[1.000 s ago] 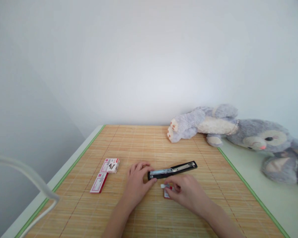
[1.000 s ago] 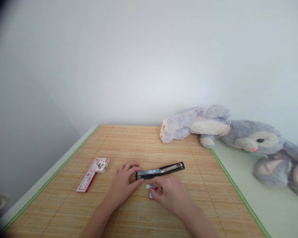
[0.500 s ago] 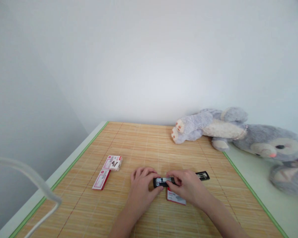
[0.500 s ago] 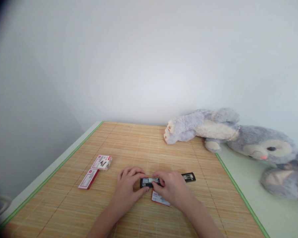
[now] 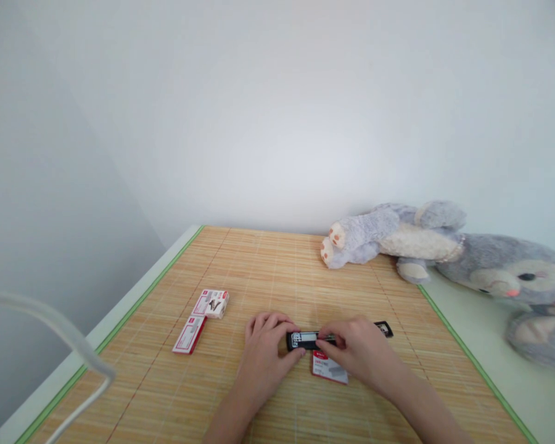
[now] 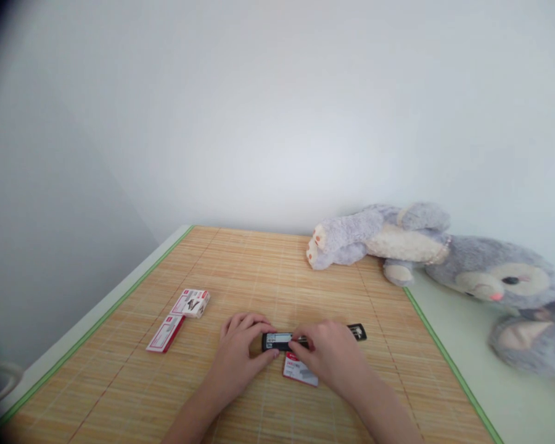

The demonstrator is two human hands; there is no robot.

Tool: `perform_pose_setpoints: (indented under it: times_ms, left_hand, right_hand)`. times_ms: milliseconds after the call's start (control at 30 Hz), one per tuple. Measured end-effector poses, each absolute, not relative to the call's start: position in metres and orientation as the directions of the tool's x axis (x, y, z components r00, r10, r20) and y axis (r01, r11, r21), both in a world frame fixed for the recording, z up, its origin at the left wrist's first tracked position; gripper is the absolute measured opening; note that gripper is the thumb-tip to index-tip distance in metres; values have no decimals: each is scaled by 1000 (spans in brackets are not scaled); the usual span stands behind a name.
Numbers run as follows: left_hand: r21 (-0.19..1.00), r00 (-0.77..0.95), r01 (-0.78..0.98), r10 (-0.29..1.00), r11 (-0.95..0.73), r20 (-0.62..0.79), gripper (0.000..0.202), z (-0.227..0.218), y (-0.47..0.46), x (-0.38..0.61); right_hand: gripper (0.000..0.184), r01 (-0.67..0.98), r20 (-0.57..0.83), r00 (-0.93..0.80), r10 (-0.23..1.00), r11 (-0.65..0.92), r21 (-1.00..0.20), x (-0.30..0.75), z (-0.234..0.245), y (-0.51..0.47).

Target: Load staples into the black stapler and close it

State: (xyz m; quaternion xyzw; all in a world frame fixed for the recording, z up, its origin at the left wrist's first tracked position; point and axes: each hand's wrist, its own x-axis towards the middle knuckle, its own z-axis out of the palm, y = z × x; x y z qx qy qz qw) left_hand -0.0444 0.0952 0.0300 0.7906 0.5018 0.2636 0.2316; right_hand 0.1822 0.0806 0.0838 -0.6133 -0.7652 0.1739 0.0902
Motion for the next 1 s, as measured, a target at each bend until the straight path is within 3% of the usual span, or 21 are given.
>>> perform_pose_setpoints:
  times_ms: [267,400,500,600,667,833,1000]
  left_hand:
    - [623,362,677,915,-391,180,28,31,95,-44]
    - [624,361,680,916,-386,173,29,29,97,-45]
    - [627,362,676,916,-387,174,29,28,97,-44]
    - [630,358,674,916,-387,179,29,28,97,-44]
    - [630,359,671,915,-389,183,29,28,97,-44]
    - [635,365,667,914,-390,178,29,29,96,-45]
    - [635,368,664,912,-394,181,29,30,95,-44]
  right_hand:
    - [25,856,-64,-196,978,139,-498,181,88,71]
    - [38,872,134,-182,974,223,-436,240,102,71]
    - [55,888,20,-189,982,180,-423,283,108,71]
    - [31,872,-144,-196,970,105,-479,301,116,74]
    - [20,823,-165,-235,958,106,-559,295,126,77]
    - [19,644,-72,-346,935,181,-743,246,145,90]
    - [18,613,-49,-418,907,242,-752,191,125,104]
